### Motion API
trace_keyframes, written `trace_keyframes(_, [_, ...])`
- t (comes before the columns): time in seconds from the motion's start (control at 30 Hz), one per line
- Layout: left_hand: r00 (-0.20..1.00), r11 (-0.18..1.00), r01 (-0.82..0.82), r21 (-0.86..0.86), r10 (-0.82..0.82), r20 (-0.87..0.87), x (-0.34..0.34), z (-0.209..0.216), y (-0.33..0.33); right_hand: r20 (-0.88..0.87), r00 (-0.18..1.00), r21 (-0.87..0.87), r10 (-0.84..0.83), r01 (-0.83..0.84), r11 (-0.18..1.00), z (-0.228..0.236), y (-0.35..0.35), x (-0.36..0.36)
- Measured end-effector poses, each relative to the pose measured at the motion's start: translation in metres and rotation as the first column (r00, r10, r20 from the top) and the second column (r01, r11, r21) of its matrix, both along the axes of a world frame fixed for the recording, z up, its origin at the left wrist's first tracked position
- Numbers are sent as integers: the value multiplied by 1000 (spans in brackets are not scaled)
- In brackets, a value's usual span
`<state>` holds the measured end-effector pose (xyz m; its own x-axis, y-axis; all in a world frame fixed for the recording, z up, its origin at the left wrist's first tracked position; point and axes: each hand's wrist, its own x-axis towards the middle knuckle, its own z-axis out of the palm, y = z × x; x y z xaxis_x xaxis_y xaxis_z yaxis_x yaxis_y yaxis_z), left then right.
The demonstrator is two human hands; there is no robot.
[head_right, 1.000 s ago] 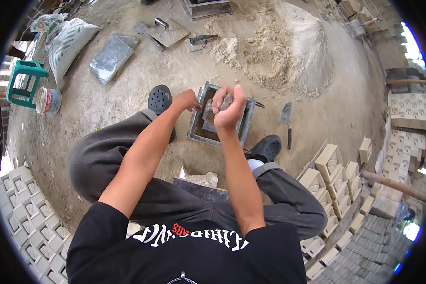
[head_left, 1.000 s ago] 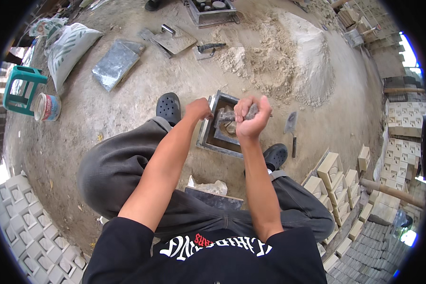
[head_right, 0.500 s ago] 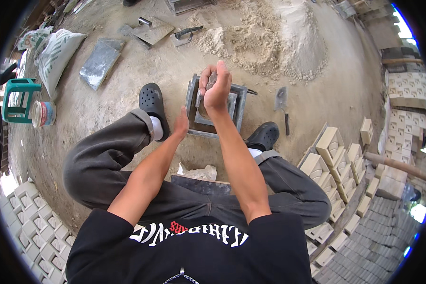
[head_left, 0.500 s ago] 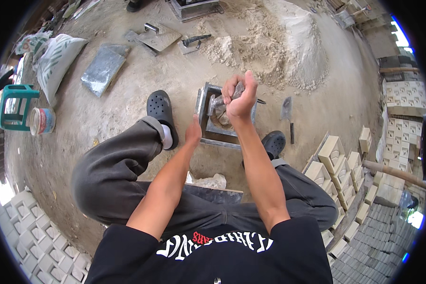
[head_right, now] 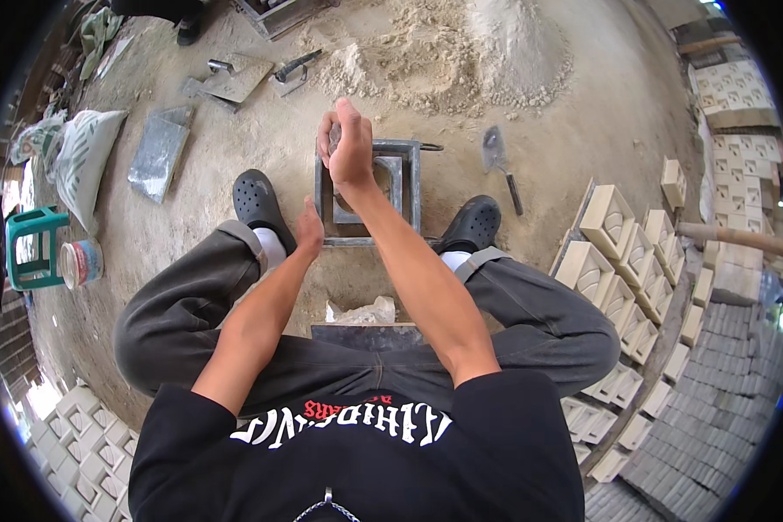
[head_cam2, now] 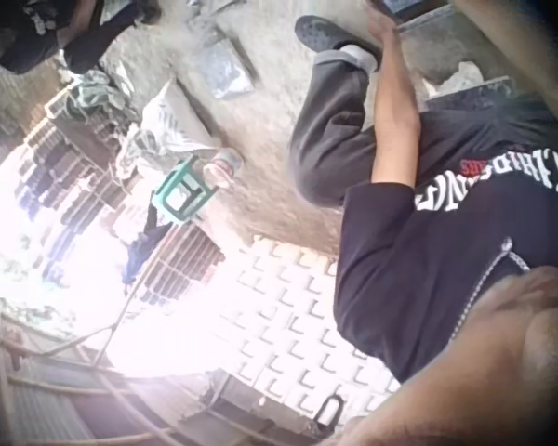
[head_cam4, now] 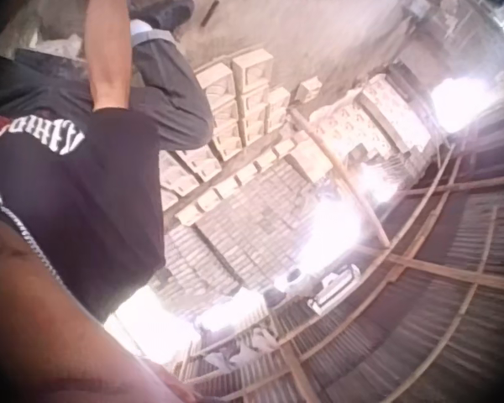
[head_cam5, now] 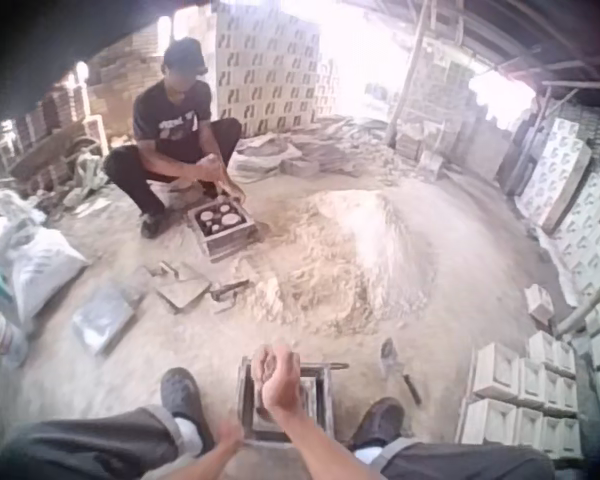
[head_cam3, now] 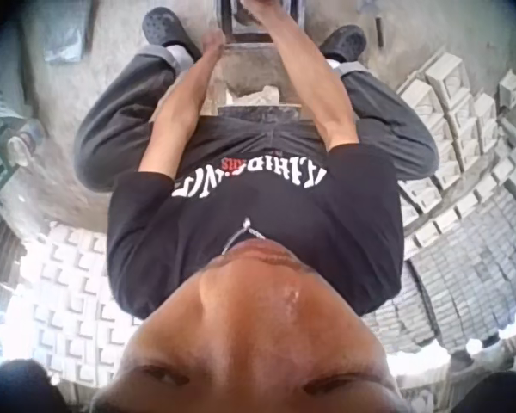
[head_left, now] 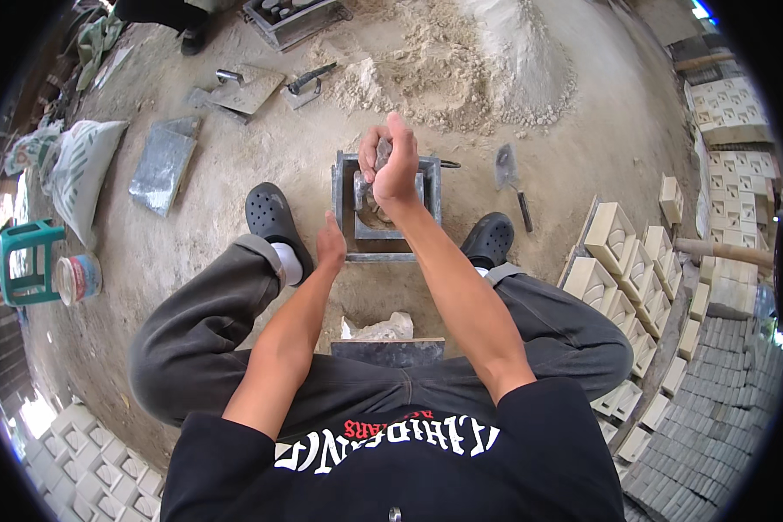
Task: The person shapes a block of material inside a metal mold by hand and with a tool, then removes the mold.
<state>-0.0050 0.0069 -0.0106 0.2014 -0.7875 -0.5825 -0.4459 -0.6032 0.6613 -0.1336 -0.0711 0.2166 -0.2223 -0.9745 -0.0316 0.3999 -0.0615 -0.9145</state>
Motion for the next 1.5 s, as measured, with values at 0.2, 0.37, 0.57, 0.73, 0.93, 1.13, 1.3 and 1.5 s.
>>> trace_keyframes(0.2, [999, 999, -22, -31, 21, -49, 1, 7, 3, 124, 992, 15, -33, 32, 999, -18, 10, -3])
trace_keyframes(0.37, [999, 1000, -25, -7, 26, 47, 16, -2, -2, 187, 980, -1, -74, 75, 997, -4, 11, 0])
trace_keyframes(0.57, [1000, 1000, -27, -13, 27, -10, 13, 3, 1, 133, 990, 18, -52, 50, 999, -3, 7, 2])
trace_keyframes(0.73, [1000, 1000, -3, -4, 3, -4, 6, 8, 2, 35, 998, 8, -58, 58, 998, -12, 9, 6])
trace_keyframes(0.93, [1000, 998, 0, -66, 2, 20, 4, 4, 1, 180, 983, -10, -26, 28, 1000, -6, 19, 2])
trace_keyframes(1.13, [999, 996, -21, -91, 25, 41, 6, 8, 2, 193, 977, 13, -89, 89, 996, 8, 19, 4])
trace_keyframes(1.3, [1000, 1000, 11, -22, -11, 4, -2, 9, 0, 66, 998, 15, 22, -23, 1000, -11, 18, 10])
trace_keyframes(1.5, [1000, 1000, 9, 13, -9, -5, 6, 10, 0, 50, 996, -5, 79, -79, 997, -9, 45, 20])
